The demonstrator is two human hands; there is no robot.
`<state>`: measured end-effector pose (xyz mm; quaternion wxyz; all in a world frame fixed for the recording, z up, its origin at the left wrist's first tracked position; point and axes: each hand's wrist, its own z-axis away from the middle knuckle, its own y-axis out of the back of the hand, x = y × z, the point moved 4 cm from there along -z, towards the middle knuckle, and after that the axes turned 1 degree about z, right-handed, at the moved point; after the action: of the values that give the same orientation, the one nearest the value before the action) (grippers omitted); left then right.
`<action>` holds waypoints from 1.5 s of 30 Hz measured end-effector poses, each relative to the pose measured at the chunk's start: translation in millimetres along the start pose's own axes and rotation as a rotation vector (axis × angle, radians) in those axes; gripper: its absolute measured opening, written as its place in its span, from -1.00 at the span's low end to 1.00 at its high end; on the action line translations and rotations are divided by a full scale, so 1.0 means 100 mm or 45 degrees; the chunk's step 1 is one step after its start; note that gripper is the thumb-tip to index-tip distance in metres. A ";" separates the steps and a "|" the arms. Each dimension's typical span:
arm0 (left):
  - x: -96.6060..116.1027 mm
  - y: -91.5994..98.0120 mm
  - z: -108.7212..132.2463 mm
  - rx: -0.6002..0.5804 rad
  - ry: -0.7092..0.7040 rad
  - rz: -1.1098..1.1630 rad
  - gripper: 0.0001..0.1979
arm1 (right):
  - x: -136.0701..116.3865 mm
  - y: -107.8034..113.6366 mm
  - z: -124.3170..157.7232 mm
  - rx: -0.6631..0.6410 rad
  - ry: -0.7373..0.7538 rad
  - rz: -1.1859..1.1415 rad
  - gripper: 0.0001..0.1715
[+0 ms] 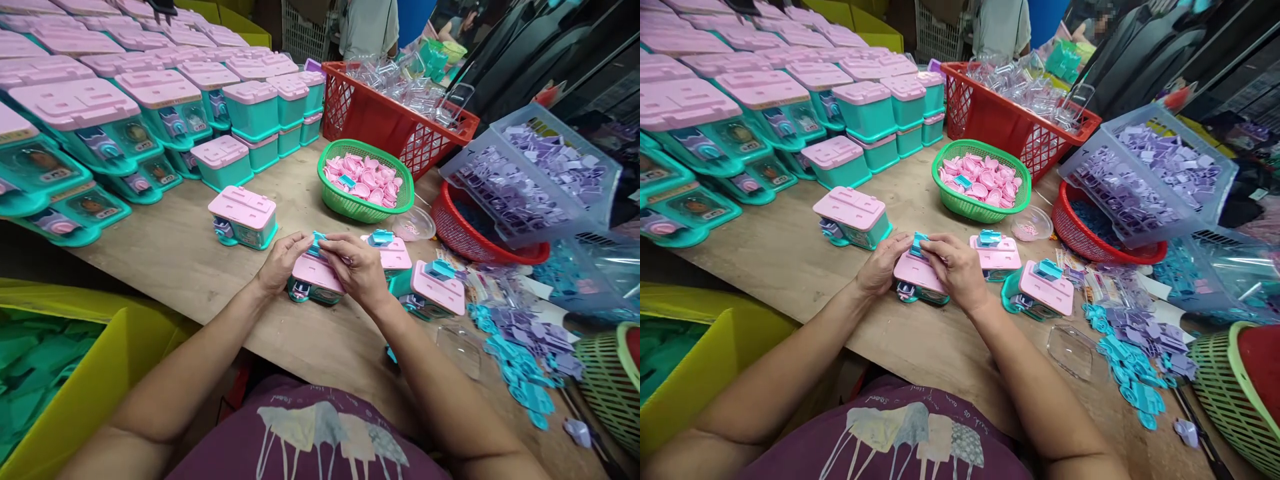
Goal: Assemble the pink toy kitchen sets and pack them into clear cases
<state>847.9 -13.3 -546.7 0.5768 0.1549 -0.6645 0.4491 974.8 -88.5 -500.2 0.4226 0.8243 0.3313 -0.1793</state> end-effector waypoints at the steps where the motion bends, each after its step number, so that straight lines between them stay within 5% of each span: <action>1: 0.00 -0.01 0.00 0.015 -0.001 0.015 -0.74 | -0.01 -0.01 0.01 0.001 0.018 0.014 -0.79; 12: -0.02 -0.01 0.01 0.057 -0.040 0.013 -0.50 | -0.02 -0.06 0.09 -0.028 0.037 0.099 -0.76; 16: -0.06 0.01 0.04 0.218 -0.139 -0.085 -0.50 | -0.08 0.25 0.14 -0.204 0.050 0.086 -0.63; 19: -0.15 0.04 0.04 0.299 -0.258 -0.141 -0.53 | -0.12 0.70 0.52 -0.370 -0.092 0.173 -0.53; 21: -0.22 0.04 0.00 0.308 -0.331 -0.200 -0.55 | -0.12 0.91 0.92 -0.619 -0.318 0.260 -0.46; 24: -0.27 -0.02 -0.06 0.348 -0.464 -0.379 -0.53 | -0.10 1.01 1.50 -0.903 -0.613 0.403 -0.40; 27: -0.17 -0.12 0.03 0.454 -0.644 -0.679 -0.51 | -0.12 0.94 1.63 -0.815 -0.710 0.353 -0.58; 31: 0.23 -0.15 0.30 0.521 -1.030 -1.120 -0.61 | -0.29 0.88 1.04 -0.503 -0.628 0.028 -0.58; 34: 0.71 0.16 0.37 0.725 -1.244 -1.387 -0.72 | -0.48 0.79 0.24 -0.398 -0.339 -0.116 -0.64; 36: 1.00 0.54 0.25 0.926 -1.118 -1.439 -0.73 | -0.52 0.60 -0.32 -0.359 -0.180 -0.233 -0.66; 38: 1.14 0.93 0.06 1.026 -0.779 -1.389 -0.71 | -0.45 0.28 -0.82 -0.329 -0.097 -0.287 -0.68; 41: 1.04 1.20 -0.15 0.968 -0.431 -1.322 -0.70 | -0.22 -0.39 -1.34 -0.446 -0.155 -0.382 -0.68; 45: 0.62 1.02 -0.07 0.947 -0.439 -1.301 -0.65 | 0.12 -1.04 -1.57 -0.566 -0.324 -0.377 -0.70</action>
<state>760.8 67.0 -533.8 0.5107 0.7101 -0.3905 0.2872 912.8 88.2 -476.3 0.6002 0.6252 0.4232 -0.2640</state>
